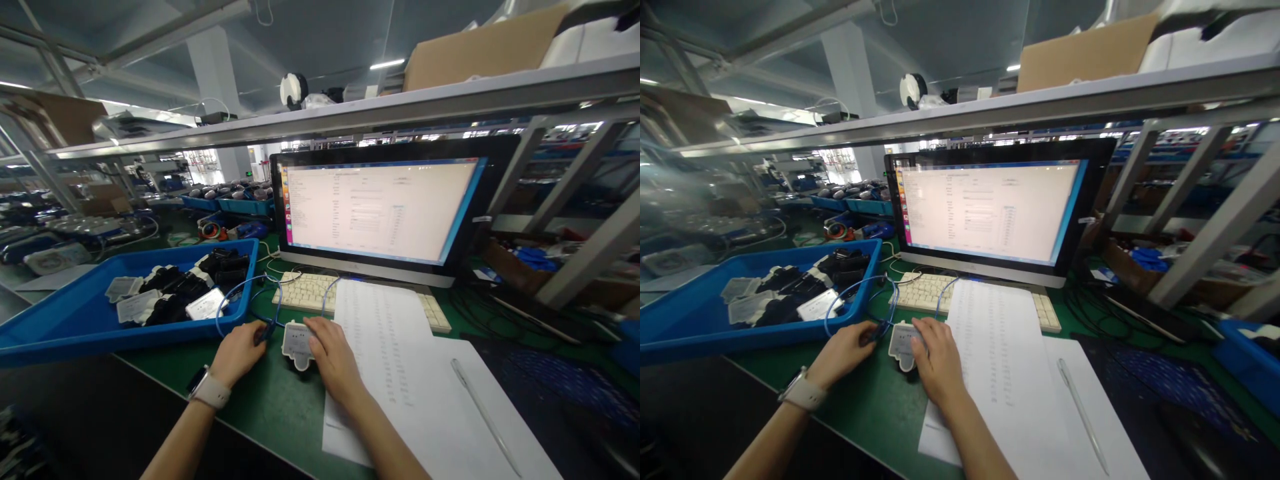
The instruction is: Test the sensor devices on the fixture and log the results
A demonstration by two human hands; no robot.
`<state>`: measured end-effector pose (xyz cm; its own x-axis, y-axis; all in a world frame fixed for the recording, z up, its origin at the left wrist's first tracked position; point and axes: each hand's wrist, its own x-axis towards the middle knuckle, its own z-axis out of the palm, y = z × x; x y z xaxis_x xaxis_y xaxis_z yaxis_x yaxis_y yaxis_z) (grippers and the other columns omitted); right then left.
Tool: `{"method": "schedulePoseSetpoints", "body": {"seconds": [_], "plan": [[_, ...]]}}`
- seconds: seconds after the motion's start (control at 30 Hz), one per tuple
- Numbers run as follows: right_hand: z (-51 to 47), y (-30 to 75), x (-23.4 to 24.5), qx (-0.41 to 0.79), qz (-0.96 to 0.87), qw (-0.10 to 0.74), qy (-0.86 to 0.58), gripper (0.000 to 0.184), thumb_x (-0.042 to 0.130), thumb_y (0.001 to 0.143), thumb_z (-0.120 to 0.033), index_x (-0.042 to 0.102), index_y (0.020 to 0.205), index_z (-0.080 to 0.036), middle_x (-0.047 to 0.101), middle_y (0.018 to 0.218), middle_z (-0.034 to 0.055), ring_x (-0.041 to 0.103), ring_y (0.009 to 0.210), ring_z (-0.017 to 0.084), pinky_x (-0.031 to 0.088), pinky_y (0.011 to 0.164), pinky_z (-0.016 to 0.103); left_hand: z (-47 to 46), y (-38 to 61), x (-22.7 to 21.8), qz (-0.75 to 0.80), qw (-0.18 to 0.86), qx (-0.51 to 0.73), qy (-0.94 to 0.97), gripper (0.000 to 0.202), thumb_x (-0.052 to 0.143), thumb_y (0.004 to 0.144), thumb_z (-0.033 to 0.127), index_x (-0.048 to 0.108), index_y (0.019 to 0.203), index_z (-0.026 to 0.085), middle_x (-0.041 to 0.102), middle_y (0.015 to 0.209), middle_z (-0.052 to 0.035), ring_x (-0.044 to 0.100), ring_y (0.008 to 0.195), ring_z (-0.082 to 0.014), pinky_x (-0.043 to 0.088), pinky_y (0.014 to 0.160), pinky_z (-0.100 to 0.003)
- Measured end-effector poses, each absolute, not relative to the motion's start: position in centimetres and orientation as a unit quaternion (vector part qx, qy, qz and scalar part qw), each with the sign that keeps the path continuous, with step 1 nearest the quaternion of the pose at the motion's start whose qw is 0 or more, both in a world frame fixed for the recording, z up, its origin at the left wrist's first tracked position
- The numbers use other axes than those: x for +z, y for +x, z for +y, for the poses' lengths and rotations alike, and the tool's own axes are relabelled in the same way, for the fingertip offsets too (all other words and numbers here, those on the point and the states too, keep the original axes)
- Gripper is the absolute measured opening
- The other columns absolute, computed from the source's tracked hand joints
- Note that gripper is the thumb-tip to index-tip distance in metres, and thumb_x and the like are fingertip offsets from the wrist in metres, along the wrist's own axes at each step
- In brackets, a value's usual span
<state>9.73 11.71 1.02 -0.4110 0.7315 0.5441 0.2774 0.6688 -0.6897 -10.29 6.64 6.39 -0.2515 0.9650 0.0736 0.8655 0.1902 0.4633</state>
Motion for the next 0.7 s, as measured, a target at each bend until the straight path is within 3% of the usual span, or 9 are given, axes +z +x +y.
{"method": "schedulePoseSetpoints", "body": {"seconds": [0.13,0.27,0.47,0.6,0.7], "plan": [[11.8,9.6,1.0,0.271,-0.792,0.445,-0.318,0.039,0.032,0.095,-0.043,0.055,0.122,-0.026,0.054,0.119,0.0049,0.044,0.113,0.022,0.036,0.098,0.041,6.1,-9.9,6.4,0.697,0.121,0.351,0.614,0.035,0.051,0.081,0.034,0.058,0.111,0.018,0.067,0.106,-0.0065,0.065,0.094,-0.0204,0.051,0.085,-0.033],[11.7,10.3,1.6,0.319,-0.760,0.464,-0.325,0.041,0.030,0.095,-0.045,0.056,0.120,-0.025,0.054,0.120,0.0057,0.046,0.114,0.021,0.036,0.100,0.041,6.7,-8.4,5.5,0.630,0.126,0.437,0.629,0.036,0.056,0.078,0.043,0.065,0.103,0.018,0.068,0.106,-0.0066,0.063,0.101,-0.0231,0.048,0.093,-0.037],[10.0,15.5,4.0,0.332,-0.698,0.533,-0.344,0.041,0.029,0.095,-0.044,0.057,0.118,-0.023,0.054,0.123,0.0076,0.047,0.115,0.023,0.042,0.094,0.042,7.5,-7.6,3.7,0.581,0.145,0.503,0.623,0.034,0.058,0.079,0.039,0.066,0.104,0.017,0.068,0.107,-0.0073,0.063,0.100,-0.0231,0.049,0.092,-0.039],[8.7,21.6,4.2,0.256,-0.667,0.563,-0.416,0.041,0.031,0.094,-0.045,0.059,0.113,-0.022,0.056,0.121,0.0079,0.053,0.108,0.026,0.048,0.085,0.044,7.5,-7.6,3.3,0.563,0.161,0.523,0.619,0.032,0.059,0.079,0.036,0.066,0.104,0.017,0.070,0.103,-0.0067,0.065,0.096,-0.0222,0.052,0.088,-0.036],[8.4,27.6,3.1,0.172,-0.654,0.538,-0.504,0.041,0.031,0.092,-0.047,0.058,0.112,-0.023,0.058,0.118,0.0087,0.059,0.097,0.028,0.049,0.083,0.049,7.5,-7.5,3.0,0.549,0.161,0.537,0.621,0.030,0.059,0.080,0.035,0.067,0.103,0.017,0.069,0.104,-0.0066,0.066,0.095,-0.0218,0.053,0.086,-0.034]]}}
